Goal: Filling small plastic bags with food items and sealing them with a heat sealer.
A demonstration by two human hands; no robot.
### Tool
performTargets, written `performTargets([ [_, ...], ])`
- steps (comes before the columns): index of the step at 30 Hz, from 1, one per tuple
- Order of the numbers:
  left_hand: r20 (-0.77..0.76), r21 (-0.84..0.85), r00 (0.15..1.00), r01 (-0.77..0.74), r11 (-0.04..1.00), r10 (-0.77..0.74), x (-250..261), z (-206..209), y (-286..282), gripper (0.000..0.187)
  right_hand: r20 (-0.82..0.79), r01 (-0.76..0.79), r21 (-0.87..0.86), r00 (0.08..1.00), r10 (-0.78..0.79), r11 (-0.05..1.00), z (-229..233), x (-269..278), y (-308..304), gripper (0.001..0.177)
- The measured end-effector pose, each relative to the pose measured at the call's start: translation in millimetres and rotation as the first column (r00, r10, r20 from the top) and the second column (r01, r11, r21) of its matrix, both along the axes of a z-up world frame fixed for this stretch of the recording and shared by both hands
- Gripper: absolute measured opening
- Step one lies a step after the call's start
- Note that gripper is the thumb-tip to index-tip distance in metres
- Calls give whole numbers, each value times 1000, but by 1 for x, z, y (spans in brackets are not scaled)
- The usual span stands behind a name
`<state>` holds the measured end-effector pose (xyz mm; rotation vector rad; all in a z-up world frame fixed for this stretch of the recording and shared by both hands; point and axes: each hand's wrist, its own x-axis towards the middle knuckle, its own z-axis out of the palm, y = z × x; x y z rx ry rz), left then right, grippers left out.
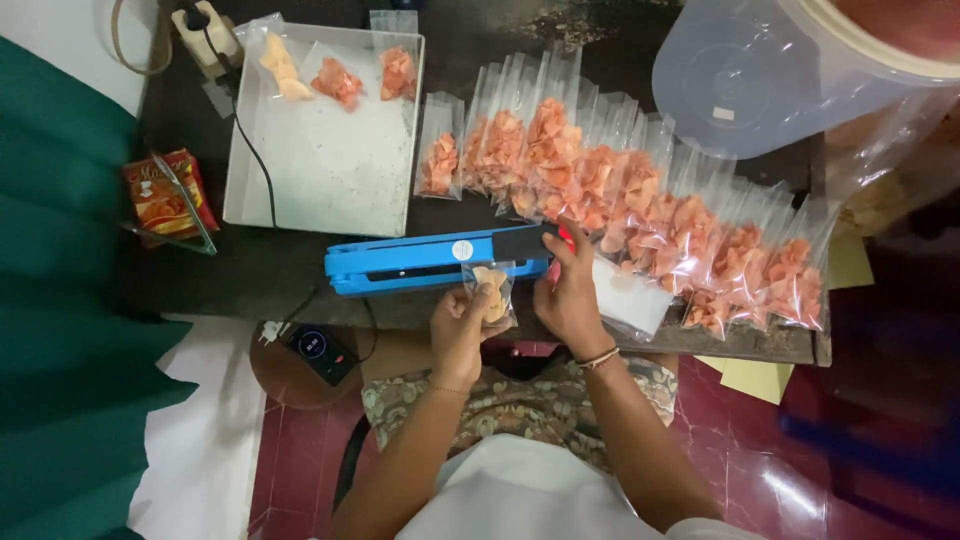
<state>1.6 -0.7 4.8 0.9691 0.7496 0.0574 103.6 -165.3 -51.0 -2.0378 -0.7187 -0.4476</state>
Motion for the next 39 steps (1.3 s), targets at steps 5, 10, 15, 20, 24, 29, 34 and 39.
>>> performTargets([
  [5, 31, 8, 999, 17, 1000, -17, 4, -14, 1, 44, -24, -5, -18, 1000, 4, 1000, -3, 1, -4, 82],
  [10, -3, -34, 1000, -26, 999, 26, 2, -13, -2, 48, -58, -34, -17, 998, 33, 999, -4, -3, -4, 81],
  [15, -18, -31, 1000, -22, 999, 21, -1, -19, -1, 49, -84, -39, 20, 996, 40, 999, -4, -5, 0, 80],
  [20, -52, -55, 999, -9, 998, 6, -1, -20, 0, 49, -114, -44, 24, 992, 47, 999, -5, -8, 1, 81],
  [24, -67, -47, 998, -21, 999, 18, -1, -22, -1, 48, -121, -55, 22, 991, 58, 998, 2, -9, 2, 82],
  [29, -47, -65, 999, -23, 998, 20, 0, -25, 2, 50, -80, -71, 39, 994, 74, 997, -3, -4, 1, 83],
  [34, -52, -59, 997, -54, 997, 51, -1, -22, -2, 49, -48, -79, 72, 995, 83, 994, -5, -3, 3, 81],
  [39, -5, -79, 997, -72, 994, 72, -1, -46, -4, 47, -33, -75, 100, 996, 78, 992, -3, -2, 3, 77],
])
